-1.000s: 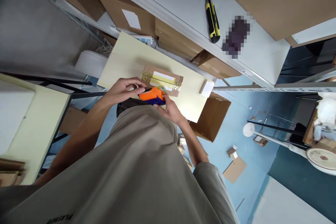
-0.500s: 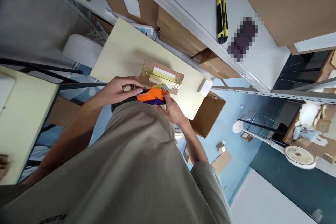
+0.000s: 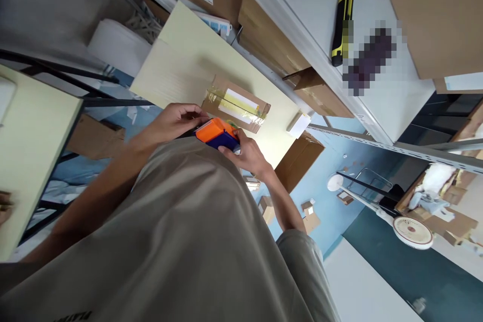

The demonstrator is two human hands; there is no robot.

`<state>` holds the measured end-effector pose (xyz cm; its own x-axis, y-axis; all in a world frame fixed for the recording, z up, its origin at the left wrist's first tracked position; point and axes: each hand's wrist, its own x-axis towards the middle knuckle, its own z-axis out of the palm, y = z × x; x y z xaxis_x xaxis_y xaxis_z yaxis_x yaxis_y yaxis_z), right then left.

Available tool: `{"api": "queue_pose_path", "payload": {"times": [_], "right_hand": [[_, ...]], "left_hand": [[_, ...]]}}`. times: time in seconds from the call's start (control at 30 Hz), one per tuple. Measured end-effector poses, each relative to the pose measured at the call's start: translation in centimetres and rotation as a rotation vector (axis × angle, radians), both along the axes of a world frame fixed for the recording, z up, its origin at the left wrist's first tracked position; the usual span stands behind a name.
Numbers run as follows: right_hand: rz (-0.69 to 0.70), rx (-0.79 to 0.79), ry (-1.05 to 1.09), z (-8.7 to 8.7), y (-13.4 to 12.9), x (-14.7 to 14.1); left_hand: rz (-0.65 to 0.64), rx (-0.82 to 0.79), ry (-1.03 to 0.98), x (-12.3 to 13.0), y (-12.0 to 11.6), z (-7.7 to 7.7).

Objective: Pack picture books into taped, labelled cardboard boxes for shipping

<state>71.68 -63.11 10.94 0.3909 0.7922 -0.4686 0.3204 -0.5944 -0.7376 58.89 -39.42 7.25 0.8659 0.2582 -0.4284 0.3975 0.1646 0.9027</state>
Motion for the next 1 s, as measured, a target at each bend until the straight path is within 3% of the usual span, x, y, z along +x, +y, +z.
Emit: {"api": "queue_pose_path", "payload": {"times": [0.1, 0.2, 0.33, 0.43, 0.53, 0.77, 1.0], "right_hand": [[0.012, -0.063, 0.057, 0.3, 1.2, 1.2], [0.093, -0.130, 0.095, 1.9, 2.2, 3.1], [0.177, -0.314, 0.131, 6.3, 2.5, 6.9], [0.145, -0.492, 0.087, 9.5, 2.7, 9.5], [0.130, -0.567, 0.061, 10.9, 3.7, 10.8], [0.104, -0.624, 0.070, 9.1, 6.8, 11.9], [0.014, -0.678, 0.092, 6.1, 7.7, 11.5]], "left_hand": [[0.094, -0.053, 0.031, 0.1, -1.1, -2.2], [0.144, -0.083, 0.050, 0.4, -1.2, -3.4], [0.273, -0.052, 0.030, 1.1, 1.8, -5.0], [0.411, -0.040, 0.035, 2.1, 4.7, -7.2], [0.400, -0.117, 0.045, 3.1, 5.8, -9.6], [0.394, -0.208, 0.045, 4.4, 6.1, -13.2], [0.352, -0.267, 0.143, 5.7, 5.5, -17.4]]}}
